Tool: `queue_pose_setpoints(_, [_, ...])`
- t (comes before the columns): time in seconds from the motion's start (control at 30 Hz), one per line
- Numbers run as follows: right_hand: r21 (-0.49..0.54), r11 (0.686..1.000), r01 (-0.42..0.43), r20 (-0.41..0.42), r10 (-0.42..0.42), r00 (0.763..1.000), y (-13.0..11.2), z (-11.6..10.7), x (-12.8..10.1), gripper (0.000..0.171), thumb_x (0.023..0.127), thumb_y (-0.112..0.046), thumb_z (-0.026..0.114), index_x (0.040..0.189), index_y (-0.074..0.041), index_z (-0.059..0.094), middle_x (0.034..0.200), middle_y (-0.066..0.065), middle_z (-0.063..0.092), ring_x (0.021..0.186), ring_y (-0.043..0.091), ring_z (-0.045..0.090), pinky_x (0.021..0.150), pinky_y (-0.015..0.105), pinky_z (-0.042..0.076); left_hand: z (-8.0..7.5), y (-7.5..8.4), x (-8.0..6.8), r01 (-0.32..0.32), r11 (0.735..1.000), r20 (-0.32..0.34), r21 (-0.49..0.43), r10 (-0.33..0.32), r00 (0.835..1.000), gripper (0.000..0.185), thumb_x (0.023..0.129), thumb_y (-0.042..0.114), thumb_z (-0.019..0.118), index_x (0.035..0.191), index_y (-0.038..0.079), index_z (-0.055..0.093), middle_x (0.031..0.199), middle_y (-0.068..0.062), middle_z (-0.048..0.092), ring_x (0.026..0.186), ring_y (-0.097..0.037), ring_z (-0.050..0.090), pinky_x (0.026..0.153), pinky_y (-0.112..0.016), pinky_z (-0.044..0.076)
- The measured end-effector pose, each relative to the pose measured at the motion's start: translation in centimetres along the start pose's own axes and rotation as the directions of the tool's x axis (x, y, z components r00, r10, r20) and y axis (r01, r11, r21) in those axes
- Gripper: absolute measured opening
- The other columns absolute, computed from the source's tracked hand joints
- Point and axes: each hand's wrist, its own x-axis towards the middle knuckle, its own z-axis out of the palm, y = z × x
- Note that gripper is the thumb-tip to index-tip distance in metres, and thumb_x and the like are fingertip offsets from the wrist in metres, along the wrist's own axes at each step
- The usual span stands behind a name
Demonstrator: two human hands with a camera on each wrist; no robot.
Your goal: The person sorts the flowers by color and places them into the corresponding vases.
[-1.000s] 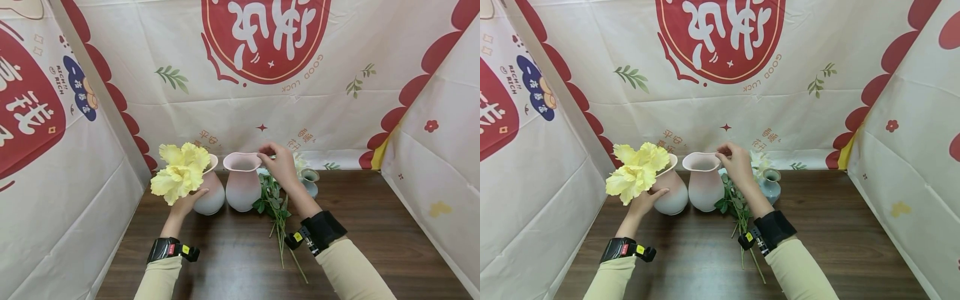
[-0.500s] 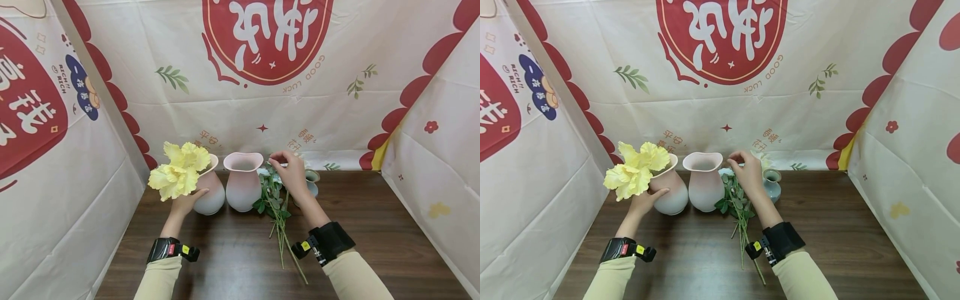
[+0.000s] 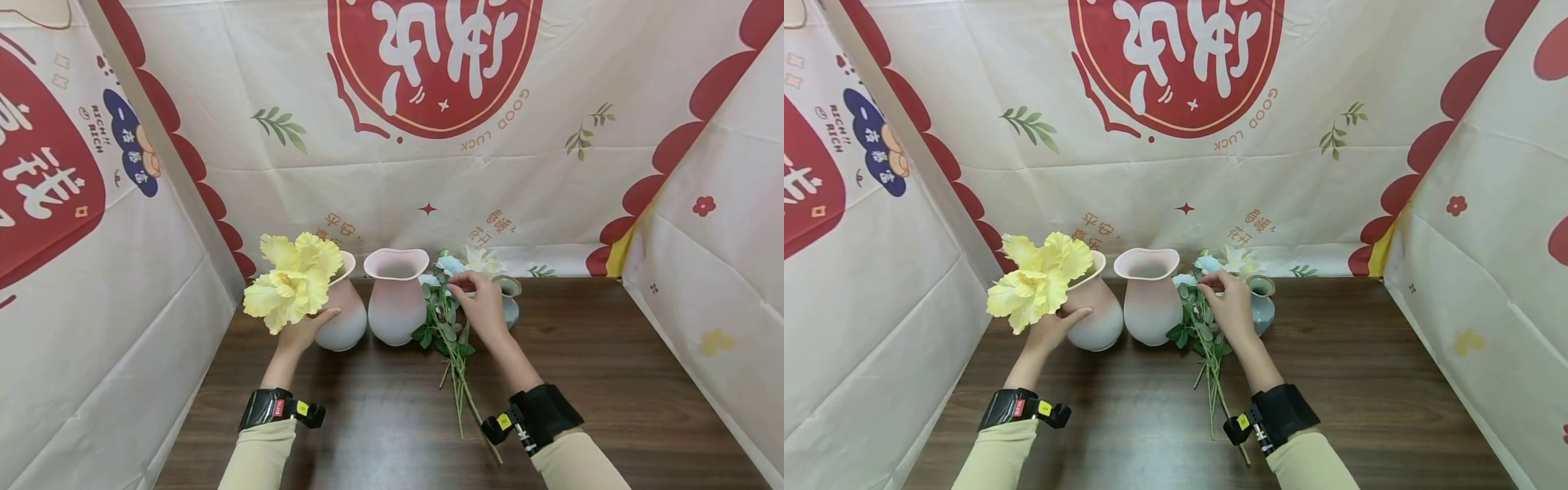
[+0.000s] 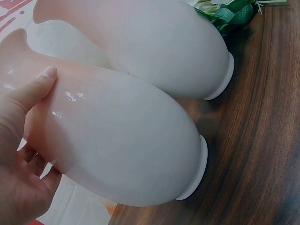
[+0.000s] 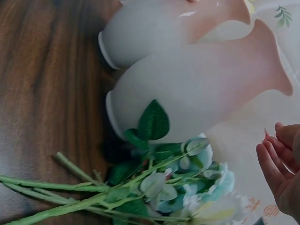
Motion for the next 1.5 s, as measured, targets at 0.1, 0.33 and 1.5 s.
queue_pose_setpoints(0.1, [-0.01,1.0,-0.013,-0.004,0.013,1.0,0.8,0.2,-0.5,0.013,0.093,-0.017,0.071,0.101,-0.007,0.072,0.097,0.014,0.074,0.089,0.029,0.07,0.07,0.033,0.054,0.0,0.1,0.0,0.011,1.0,0.006,0.027,-0.011,1.0,0.081,0.075,0.014,0.088,0.142,0.006,0.042,0.141,-0.013,0.05,0.134,-0.025,0.044,0.115,-0.049,0.036])
queue_pose_setpoints(0.33, [-0.009,0.999,-0.048,0.019,0.048,0.999,1.8,0.7,-1.6,0.014,0.094,-0.019,0.07,0.103,-0.008,0.071,0.097,0.012,0.074,0.088,0.028,0.069,0.07,0.033,0.051,0.0,0.2,-0.1,0.058,0.998,0.02,0.02,-0.058,0.998,0.085,0.076,0.016,0.087,0.145,0.007,0.039,0.144,-0.013,0.047,0.137,-0.026,0.042,0.117,-0.048,0.034])
queue_pose_setpoints(1.5, [-0.012,0.963,-0.271,0.154,0.269,0.951,7.1,1.1,-6.4,0.015,0.093,-0.015,0.07,0.101,-0.003,0.071,0.09,0.014,0.075,0.072,0.02,0.069,0.059,0.02,0.05,0.2,0.6,-0.6,0.045,0.998,0.016,0.044,-0.046,0.999,0.077,0.077,0.015,0.087,0.14,0.004,0.044,0.142,-0.015,0.05,0.136,-0.027,0.043,0.116,-0.049,0.035])
